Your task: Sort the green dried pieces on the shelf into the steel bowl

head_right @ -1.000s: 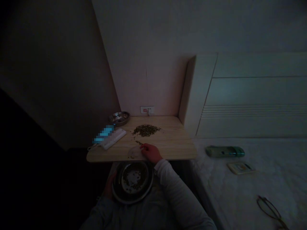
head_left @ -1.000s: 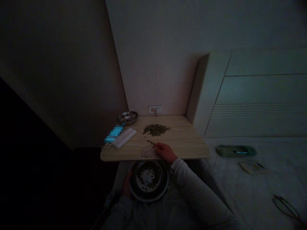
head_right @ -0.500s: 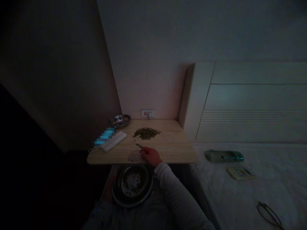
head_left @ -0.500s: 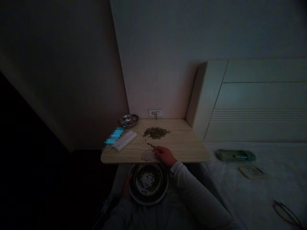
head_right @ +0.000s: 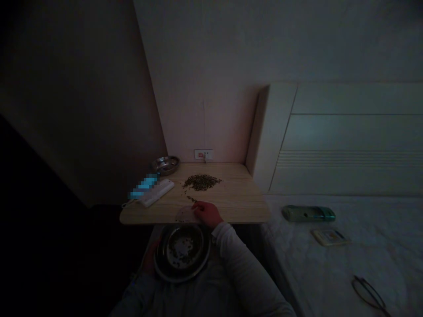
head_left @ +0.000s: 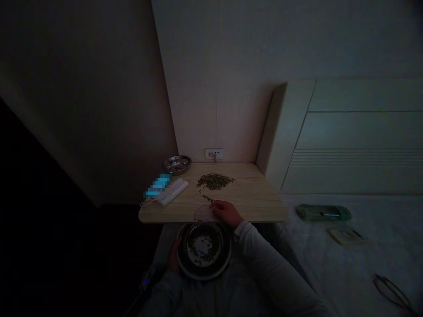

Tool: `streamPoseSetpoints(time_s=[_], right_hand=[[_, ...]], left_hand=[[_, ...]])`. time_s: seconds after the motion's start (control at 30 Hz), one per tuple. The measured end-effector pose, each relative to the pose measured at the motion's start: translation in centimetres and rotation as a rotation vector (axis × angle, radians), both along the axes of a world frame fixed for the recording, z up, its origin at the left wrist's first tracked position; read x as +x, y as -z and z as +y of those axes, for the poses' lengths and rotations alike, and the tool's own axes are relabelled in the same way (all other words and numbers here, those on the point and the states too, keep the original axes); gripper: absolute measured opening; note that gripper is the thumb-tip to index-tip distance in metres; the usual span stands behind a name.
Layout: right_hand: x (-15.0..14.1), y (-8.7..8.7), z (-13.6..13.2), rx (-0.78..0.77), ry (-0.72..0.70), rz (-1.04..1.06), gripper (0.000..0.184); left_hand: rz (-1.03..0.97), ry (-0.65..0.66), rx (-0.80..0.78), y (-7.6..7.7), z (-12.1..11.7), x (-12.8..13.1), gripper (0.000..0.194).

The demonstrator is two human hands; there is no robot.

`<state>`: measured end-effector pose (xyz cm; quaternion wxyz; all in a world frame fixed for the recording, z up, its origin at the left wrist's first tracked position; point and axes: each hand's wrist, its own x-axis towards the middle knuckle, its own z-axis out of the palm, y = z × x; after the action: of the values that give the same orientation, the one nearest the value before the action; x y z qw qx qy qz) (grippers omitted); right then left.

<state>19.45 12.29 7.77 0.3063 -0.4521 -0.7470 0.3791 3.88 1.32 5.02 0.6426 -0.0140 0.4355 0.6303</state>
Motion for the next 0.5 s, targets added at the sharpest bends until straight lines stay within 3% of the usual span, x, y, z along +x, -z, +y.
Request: streamPoseSetpoints(time_s=[0.13, 0.27, 0.5], right_hand=[[0.0, 0.0, -0.1, -0.018, 0.008, 0.000, 0.025], [0.0, 0.0, -0.1, 0.006, 0.005, -0.015, 0.024], [0.1, -0.1, -0.1, 0.020, -0.012, -0.020, 0.025]], left_hand=[[0.038, -0.037, -0.002, -1.0, 0.0, 0.5, 0.021], [-0.022, -0.020, 0.084, -0.1, 0.0, 0.5, 0.020], [0.015, -0.035, -0.034, 0.3, 0.1, 0.0, 0.019]])
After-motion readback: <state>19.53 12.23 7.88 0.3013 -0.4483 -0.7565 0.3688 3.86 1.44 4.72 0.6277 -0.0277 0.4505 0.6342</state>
